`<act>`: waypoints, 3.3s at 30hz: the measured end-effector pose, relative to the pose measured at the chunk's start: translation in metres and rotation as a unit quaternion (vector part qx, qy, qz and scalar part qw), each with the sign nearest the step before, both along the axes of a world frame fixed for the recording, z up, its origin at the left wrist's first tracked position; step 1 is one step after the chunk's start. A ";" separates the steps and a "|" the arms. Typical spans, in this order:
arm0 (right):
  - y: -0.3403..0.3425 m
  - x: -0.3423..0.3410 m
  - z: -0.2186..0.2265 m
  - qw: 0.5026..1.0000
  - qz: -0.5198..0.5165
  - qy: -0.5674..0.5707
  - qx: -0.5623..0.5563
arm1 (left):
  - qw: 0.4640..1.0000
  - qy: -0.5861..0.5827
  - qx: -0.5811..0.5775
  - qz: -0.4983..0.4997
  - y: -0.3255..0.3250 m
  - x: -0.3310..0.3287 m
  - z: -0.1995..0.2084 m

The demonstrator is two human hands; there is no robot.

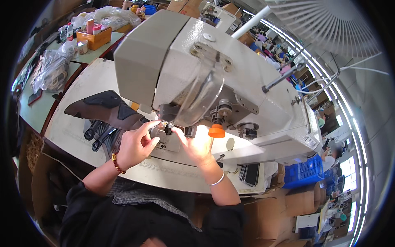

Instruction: The person stitches a shoe upper on a sewing machine, trims excess thread with snips, and threads a bobbin on the machine. They then place the shoe upper into a box, pick up another shoe upper, and sew it on the sewing machine.

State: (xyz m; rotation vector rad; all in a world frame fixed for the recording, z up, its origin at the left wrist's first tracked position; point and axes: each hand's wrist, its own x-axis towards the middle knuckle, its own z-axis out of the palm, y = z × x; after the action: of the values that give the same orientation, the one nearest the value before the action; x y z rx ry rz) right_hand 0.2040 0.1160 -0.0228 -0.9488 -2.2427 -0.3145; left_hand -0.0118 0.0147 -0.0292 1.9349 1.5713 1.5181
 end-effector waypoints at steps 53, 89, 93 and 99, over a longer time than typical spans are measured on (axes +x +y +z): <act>-0.056 -0.013 0.036 0.998 -0.032 -0.020 0.054 | 0.952 0.258 0.129 0.098 0.033 0.024 0.031; -0.087 0.107 -0.005 0.892 0.008 0.055 -0.448 | 0.938 0.303 0.007 -0.165 -0.020 0.056 -0.110; -0.088 0.112 0.079 0.976 0.044 0.215 -0.004 | 0.929 0.346 0.031 -0.127 -0.016 0.055 -0.114; -0.063 0.096 0.147 0.942 0.019 0.025 0.333 | 0.941 0.321 0.043 -0.102 -0.021 0.059 -0.075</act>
State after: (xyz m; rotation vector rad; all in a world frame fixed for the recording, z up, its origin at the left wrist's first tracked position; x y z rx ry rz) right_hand 0.2999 0.0532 0.1242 -0.5337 -1.8909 -0.9459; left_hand 0.0471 -0.0065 -0.1040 2.7299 1.4527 0.9261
